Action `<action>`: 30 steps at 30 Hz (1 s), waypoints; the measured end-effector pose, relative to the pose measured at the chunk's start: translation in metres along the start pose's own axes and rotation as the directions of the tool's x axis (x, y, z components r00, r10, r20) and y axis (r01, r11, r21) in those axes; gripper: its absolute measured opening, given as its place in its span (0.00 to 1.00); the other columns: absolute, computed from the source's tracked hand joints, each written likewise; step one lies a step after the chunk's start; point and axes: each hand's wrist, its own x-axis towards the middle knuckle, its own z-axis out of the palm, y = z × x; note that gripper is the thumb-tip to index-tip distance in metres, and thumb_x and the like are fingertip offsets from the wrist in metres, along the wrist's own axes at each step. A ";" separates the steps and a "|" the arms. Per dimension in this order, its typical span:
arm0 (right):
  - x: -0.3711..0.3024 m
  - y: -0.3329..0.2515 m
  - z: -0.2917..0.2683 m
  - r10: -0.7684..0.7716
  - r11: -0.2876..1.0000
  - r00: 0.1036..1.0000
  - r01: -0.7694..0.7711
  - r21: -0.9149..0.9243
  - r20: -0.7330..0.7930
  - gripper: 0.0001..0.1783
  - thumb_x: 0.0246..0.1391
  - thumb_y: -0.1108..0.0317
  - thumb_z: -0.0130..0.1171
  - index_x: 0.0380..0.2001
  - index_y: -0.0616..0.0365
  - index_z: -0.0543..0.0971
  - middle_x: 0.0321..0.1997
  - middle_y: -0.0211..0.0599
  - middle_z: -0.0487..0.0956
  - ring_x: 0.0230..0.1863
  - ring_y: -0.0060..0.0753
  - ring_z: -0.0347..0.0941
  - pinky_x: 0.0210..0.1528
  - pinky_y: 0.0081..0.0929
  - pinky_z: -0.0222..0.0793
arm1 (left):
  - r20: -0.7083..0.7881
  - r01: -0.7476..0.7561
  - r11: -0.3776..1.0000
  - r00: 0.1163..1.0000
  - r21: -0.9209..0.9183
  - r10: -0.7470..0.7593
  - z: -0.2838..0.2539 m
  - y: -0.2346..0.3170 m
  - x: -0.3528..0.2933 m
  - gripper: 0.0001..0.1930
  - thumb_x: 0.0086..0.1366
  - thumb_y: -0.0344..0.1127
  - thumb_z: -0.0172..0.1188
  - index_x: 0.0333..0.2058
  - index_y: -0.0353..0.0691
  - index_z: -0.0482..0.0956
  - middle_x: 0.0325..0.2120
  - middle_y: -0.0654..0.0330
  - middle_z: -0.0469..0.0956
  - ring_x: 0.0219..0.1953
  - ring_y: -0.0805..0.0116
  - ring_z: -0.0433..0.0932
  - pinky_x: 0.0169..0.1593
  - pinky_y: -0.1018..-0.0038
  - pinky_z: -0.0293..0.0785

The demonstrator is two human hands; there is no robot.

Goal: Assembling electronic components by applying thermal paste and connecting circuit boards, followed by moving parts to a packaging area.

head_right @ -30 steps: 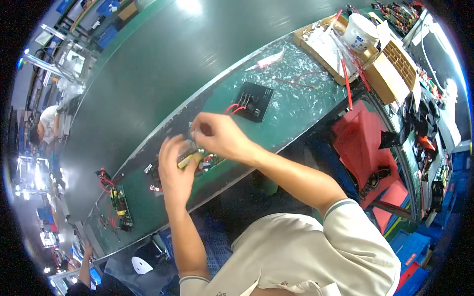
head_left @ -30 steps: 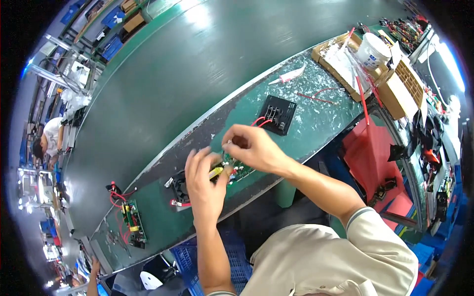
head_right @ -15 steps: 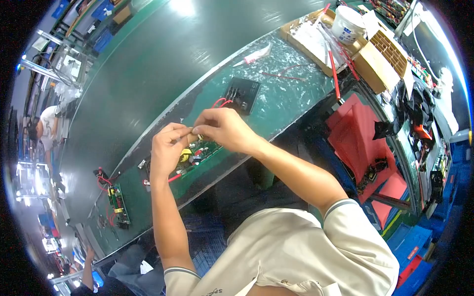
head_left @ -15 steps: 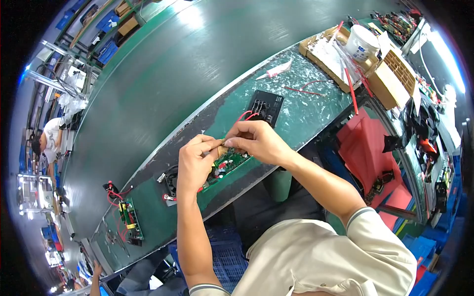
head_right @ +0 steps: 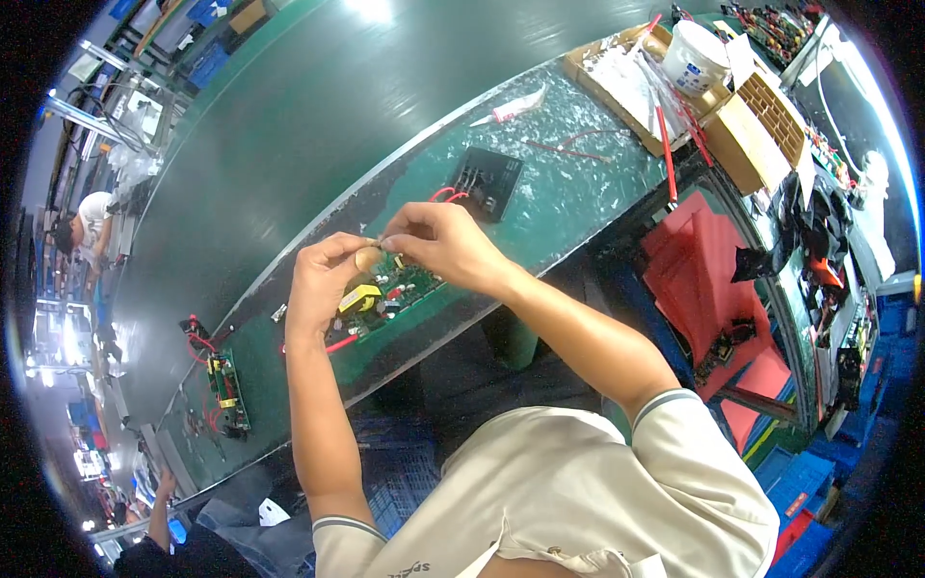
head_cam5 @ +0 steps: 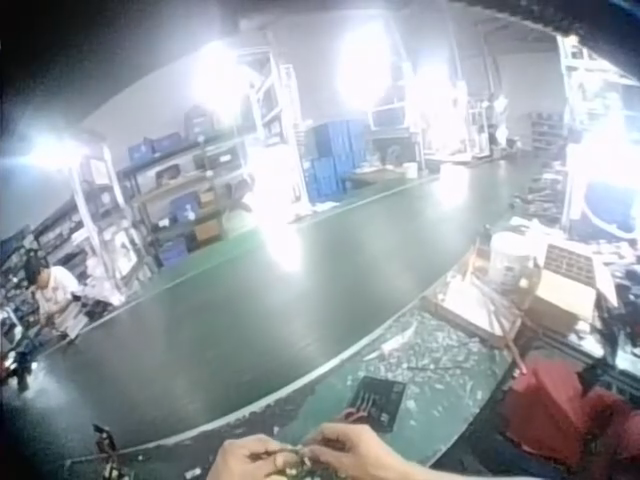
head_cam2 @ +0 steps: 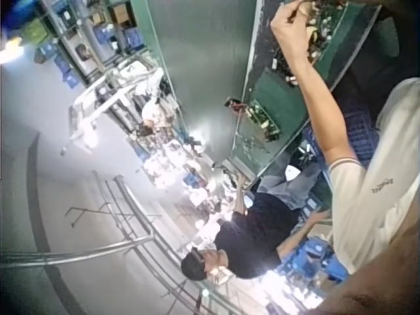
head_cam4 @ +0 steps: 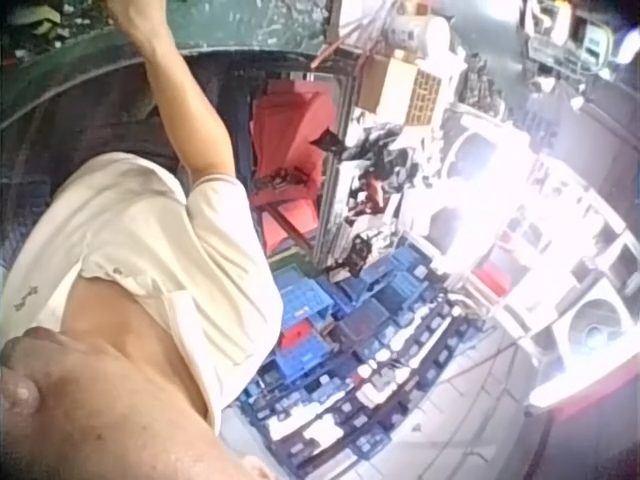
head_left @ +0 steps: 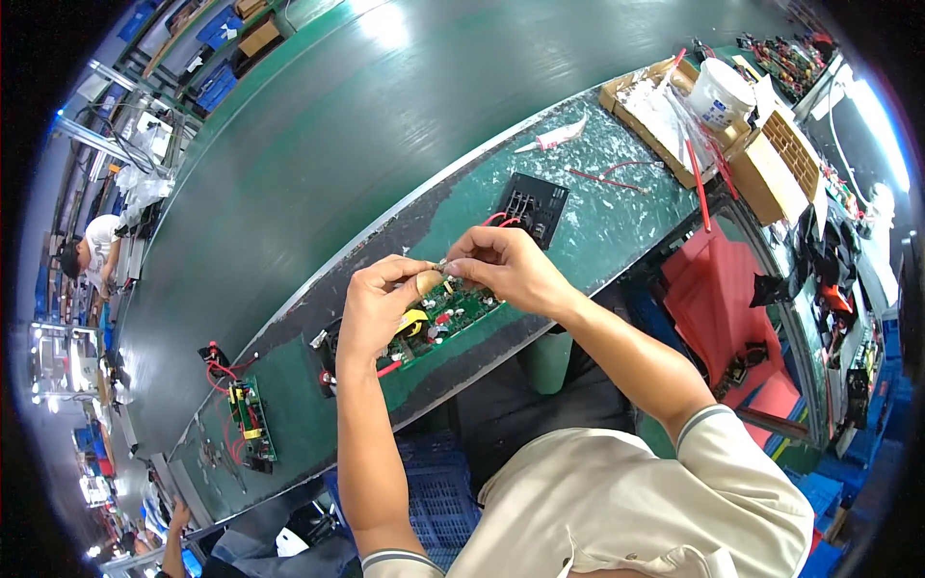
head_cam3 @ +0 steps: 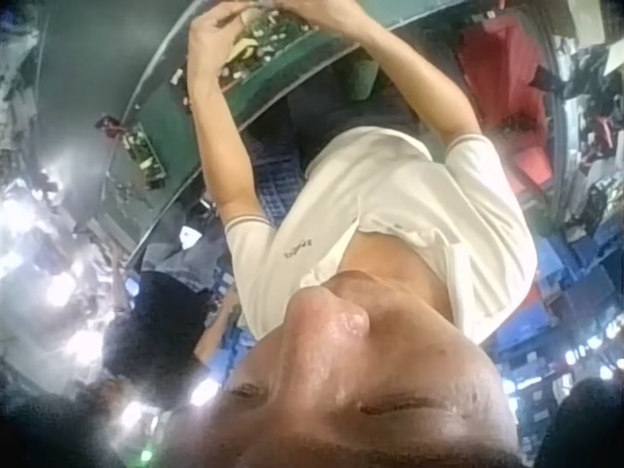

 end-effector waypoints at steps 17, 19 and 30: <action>0.000 0.008 -0.015 0.222 0.972 0.975 -0.220 0.079 -0.017 0.12 0.57 0.62 0.58 0.31 0.62 0.79 0.23 0.28 0.76 0.23 0.16 0.70 0.23 0.16 0.64 | -0.044 -0.077 0.945 0.994 0.318 0.096 0.026 0.013 -0.002 0.08 0.55 0.20 0.60 0.36 0.32 0.80 0.28 0.64 0.77 0.26 0.81 0.71 0.30 0.83 0.67; -0.003 0.016 -0.013 0.209 0.977 0.978 -0.209 0.036 0.000 0.14 0.58 0.62 0.57 0.28 0.63 0.78 0.21 0.28 0.75 0.23 0.17 0.69 0.24 0.18 0.65 | -0.074 -0.159 0.943 0.979 0.292 0.188 0.034 0.013 -0.004 0.09 0.51 0.19 0.61 0.33 0.33 0.81 0.24 0.59 0.76 0.20 0.77 0.68 0.24 0.78 0.64; 0.014 -0.004 -0.113 -0.324 0.313 0.902 -0.184 -0.932 -0.286 0.21 0.49 0.56 0.63 0.41 0.61 0.77 0.38 0.48 0.77 0.44 0.48 0.74 0.45 0.39 0.69 | -0.159 -0.054 0.999 0.986 0.005 0.054 0.031 0.012 -0.014 0.09 0.55 0.18 0.62 0.36 0.29 0.81 0.30 0.63 0.76 0.28 0.80 0.72 0.31 0.83 0.66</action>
